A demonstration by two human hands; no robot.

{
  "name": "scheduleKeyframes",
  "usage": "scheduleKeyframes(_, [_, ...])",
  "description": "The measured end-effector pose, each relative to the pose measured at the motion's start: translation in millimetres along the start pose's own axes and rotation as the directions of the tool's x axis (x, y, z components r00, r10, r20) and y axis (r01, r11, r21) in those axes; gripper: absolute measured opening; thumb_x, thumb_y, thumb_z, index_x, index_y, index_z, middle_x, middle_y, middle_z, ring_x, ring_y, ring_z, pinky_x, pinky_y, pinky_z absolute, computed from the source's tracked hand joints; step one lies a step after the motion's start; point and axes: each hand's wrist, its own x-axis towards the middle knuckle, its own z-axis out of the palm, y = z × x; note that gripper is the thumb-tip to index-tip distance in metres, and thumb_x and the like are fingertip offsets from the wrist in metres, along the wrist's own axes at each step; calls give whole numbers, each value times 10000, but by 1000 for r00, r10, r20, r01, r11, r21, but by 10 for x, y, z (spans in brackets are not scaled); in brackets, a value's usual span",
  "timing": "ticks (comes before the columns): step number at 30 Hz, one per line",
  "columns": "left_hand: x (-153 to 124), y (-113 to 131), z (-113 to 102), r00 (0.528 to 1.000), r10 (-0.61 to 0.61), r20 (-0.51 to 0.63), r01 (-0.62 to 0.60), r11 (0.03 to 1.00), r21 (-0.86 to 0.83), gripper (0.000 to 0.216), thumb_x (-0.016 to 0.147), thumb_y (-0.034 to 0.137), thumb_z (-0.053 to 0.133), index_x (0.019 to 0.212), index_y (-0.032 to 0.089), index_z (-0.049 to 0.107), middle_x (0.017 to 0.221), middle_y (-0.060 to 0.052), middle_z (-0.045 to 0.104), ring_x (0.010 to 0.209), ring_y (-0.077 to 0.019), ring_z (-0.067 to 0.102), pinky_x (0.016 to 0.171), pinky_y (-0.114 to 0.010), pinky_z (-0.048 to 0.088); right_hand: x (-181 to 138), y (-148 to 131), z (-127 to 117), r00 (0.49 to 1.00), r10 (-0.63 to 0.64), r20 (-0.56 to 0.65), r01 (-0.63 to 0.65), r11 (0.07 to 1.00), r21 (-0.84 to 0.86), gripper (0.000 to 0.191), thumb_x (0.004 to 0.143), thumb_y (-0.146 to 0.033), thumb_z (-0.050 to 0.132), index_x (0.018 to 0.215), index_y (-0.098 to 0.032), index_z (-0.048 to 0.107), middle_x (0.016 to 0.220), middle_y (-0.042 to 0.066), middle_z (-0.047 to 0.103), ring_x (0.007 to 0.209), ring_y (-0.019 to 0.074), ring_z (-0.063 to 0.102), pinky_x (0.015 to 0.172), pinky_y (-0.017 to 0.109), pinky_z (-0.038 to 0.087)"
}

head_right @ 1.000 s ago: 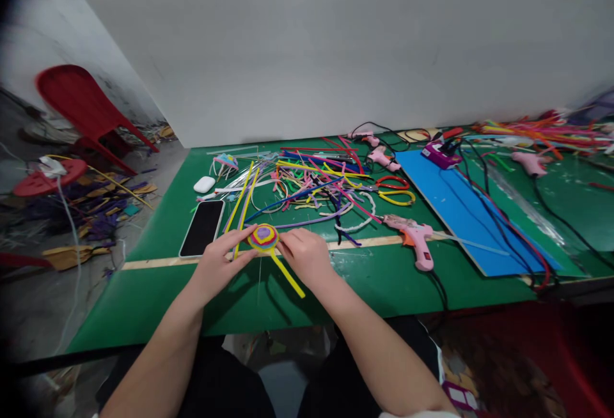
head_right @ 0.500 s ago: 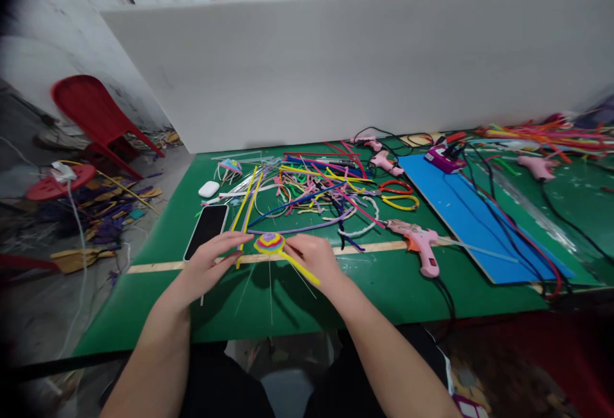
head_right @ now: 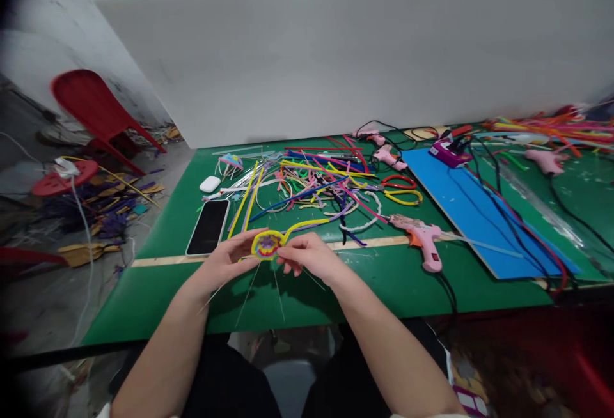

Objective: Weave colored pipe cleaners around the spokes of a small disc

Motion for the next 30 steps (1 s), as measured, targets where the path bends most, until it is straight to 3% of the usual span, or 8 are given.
scheduleKeyframes(4, [45,-26,159,992,-37,-122,39,999,10,477,750,299,632,1206,207,525,1197,-90,587,980,-207,617,811,-326,538,15,20,43,1000,14,-4,-14,1000,-10,312,729,-416,627,645,-116,655,497,1,595,403,64,484,411,178,386])
scheduleKeyframes(8, [95,-65,227,954,-114,-278,106,993,-43,311,788,376,566,1004,164,636,1021,-80,647,761,-170,652,590,-261,561,-34,-49,-59,1000,2,-15,-4,989,-151,219,730,-358,636,756,-145,676,627,5,635,510,75,539,483,183,434])
scheduleKeyframes(12, [117,-64,232,924,-156,-349,152,988,-39,313,770,392,578,955,151,651,970,-71,666,758,-179,653,584,-266,558,-119,-175,-262,985,-71,-155,42,982,-184,309,709,-290,657,996,-176,657,733,12,656,573,88,555,537,204,454])
scheduleKeyframes(17, [113,-73,243,919,-23,-393,154,940,304,260,812,351,518,948,196,677,955,-23,691,846,-168,637,733,-261,509,-182,-298,-328,956,-96,-278,-2,942,-334,330,723,-307,628,1008,-145,674,647,23,656,552,117,551,536,236,439])
scheduleKeyframes(20, [102,-91,268,925,18,-381,170,874,454,257,839,323,471,966,235,675,947,3,698,799,-142,631,733,-232,471,-194,-305,-292,944,-159,-288,-17,850,-526,240,775,-321,586,921,-169,702,683,31,679,617,144,581,577,256,437])
scheduleKeyframes(22, [98,-109,284,924,21,-381,192,839,510,258,842,310,461,976,242,671,927,7,702,747,-133,623,706,-223,455,-201,-292,-263,922,-276,-270,31,750,-660,164,783,-292,592,817,-186,712,746,35,691,710,168,595,648,280,444])
scheduleKeyframes(26, [107,-144,299,896,39,-442,250,779,576,256,832,298,472,991,240,663,874,6,704,615,-113,578,608,-206,410,-223,-261,-156,804,-558,-206,136,509,-850,82,768,-238,638,764,-193,706,724,36,682,790,195,553,739,326,433])
scheduleKeyframes(30, [117,-143,285,840,53,-539,314,764,563,276,834,337,468,985,220,667,751,4,686,557,-107,531,567,-205,376,-262,-182,48,714,-685,-144,193,390,-900,111,801,-220,606,836,-186,706,716,35,686,729,184,503,698,320,433])
